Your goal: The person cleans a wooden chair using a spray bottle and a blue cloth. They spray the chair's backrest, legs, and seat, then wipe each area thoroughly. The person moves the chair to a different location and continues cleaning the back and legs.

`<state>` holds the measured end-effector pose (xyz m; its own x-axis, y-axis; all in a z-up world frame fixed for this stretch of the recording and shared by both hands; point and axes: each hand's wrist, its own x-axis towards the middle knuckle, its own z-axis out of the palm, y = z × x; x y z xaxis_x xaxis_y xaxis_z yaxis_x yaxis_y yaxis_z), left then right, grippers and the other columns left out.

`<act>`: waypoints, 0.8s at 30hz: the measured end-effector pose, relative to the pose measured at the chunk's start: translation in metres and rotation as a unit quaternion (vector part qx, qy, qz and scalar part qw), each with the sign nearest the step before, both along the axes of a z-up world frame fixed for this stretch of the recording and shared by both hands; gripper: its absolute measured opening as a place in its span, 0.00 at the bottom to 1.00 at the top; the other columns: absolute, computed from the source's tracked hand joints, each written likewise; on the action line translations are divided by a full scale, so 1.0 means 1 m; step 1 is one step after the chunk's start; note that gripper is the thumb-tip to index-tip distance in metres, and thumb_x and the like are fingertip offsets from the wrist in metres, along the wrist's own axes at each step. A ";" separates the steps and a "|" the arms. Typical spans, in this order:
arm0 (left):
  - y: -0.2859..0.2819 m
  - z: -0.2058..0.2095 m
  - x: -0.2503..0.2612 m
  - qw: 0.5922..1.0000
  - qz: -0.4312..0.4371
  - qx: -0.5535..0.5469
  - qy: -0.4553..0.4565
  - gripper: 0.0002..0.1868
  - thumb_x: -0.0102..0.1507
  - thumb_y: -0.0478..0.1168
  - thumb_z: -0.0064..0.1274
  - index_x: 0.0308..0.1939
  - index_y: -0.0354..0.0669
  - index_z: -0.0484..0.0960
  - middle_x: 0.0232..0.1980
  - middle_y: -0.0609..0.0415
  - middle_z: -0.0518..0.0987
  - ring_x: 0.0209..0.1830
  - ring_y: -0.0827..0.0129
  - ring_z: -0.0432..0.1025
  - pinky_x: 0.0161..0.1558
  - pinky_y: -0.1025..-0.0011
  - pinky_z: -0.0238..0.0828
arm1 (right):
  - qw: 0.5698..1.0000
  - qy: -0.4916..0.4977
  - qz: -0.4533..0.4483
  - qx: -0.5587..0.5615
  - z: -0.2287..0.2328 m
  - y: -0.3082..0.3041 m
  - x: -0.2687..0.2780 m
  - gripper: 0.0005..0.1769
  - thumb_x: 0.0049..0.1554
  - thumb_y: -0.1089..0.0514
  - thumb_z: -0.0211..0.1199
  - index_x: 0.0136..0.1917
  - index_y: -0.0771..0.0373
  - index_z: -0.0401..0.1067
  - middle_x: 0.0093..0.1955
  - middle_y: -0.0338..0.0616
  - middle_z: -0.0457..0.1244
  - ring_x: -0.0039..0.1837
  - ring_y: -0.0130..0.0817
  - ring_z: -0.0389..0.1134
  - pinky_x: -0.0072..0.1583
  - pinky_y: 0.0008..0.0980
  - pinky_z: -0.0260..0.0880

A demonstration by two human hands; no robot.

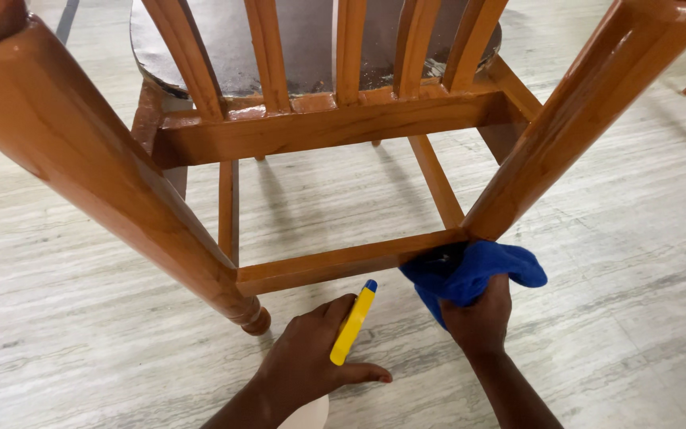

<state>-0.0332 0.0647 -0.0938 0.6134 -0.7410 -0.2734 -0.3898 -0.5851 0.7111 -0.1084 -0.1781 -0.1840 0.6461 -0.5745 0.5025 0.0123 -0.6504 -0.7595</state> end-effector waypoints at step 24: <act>0.025 0.023 0.007 0.998 0.055 -0.012 -0.012 0.57 0.47 0.70 0.65 0.69 0.38 0.66 0.46 0.45 0.83 0.41 0.60 0.82 0.43 0.65 0.80 | 0.904 0.326 0.143 -0.237 0.062 0.003 0.072 0.21 0.47 0.49 0.75 0.53 0.51 0.75 0.52 0.40 0.66 0.57 0.40 0.68 0.58 0.41 0.69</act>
<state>-0.0266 0.0896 -0.0712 0.6974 -0.6749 -0.2411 -0.3408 -0.6082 0.7169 -0.0360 -0.1755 -0.1216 0.9817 -0.1572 0.1079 -0.1182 -0.9459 -0.3022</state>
